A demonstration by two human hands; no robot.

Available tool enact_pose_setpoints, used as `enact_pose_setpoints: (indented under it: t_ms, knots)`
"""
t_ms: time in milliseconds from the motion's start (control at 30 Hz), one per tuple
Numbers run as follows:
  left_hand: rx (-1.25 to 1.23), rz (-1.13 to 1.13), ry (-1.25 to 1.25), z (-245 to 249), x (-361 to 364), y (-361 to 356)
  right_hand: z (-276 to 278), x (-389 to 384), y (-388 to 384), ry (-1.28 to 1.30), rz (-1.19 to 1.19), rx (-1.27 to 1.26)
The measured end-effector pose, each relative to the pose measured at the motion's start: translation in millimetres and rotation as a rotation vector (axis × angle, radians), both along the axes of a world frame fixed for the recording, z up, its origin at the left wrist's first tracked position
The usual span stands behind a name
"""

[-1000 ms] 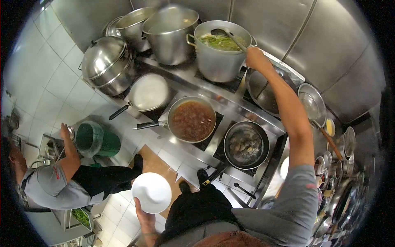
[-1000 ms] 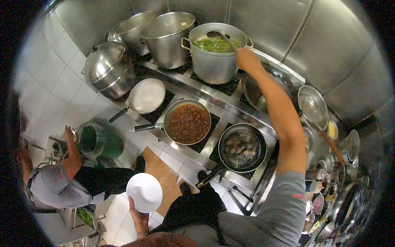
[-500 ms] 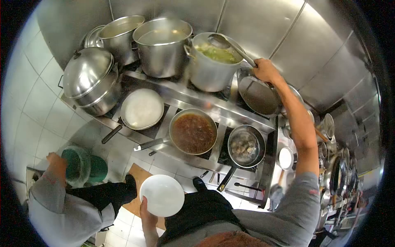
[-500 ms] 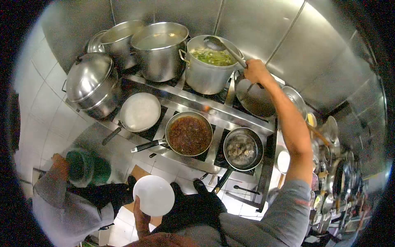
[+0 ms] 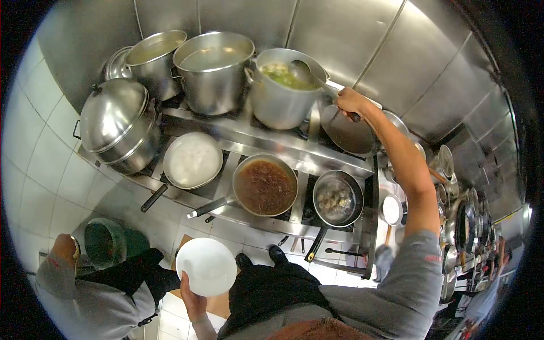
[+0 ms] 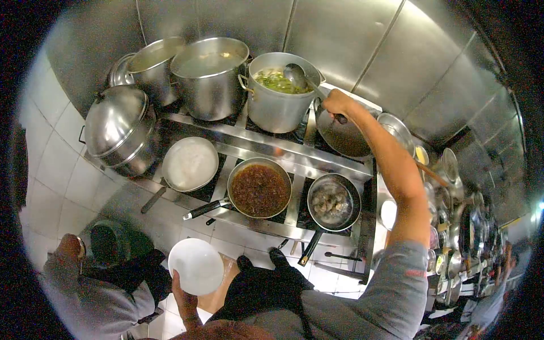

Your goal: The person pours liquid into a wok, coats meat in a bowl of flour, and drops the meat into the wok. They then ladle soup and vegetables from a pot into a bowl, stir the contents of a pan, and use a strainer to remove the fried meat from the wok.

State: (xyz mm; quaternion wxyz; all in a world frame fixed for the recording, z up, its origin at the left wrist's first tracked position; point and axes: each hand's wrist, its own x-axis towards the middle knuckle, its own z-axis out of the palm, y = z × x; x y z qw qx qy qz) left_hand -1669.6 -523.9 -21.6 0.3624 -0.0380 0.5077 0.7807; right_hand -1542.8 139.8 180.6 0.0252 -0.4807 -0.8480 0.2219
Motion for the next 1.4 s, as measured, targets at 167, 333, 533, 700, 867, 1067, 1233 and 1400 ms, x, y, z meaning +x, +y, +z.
enact_pose_setpoints:
  t_ms: [167, 333, 533, 700, 867, 1067, 1233, 1400]
  knots:
    - [-0.035, 0.056, -0.023, 5, 24, 5, 23, -18, 1, 0.564, -0.369, -1.019]
    - [-0.069, 0.09, 0.069, 7, 53, 22, 15, -3, 17, 0.87, -0.429, -1.554]
    - [0.031, 0.13, -0.041, 4, 64, 39, 35, 33, 12, 1.249, -0.586, -1.91]
    - [-0.034, 0.104, 0.072, 12, 72, 47, 30, 49, 20, 1.329, -0.613, -1.972]
    - [0.054, 0.096, -0.097, 22, 78, 60, 14, 53, 24, 1.231, -0.514, -1.784]
    - [0.066, 0.074, -0.085, 7, 80, 63, 1, 43, 16, 0.962, -0.363, -1.318]
    - [-0.022, -0.001, 0.081, 7, 81, 54, -4, 34, 4, 0.801, -0.298, -0.85]
    - [0.079, 0.115, -0.126, 7, 73, 51, -1, 31, -2, 0.657, -0.222, -0.608]
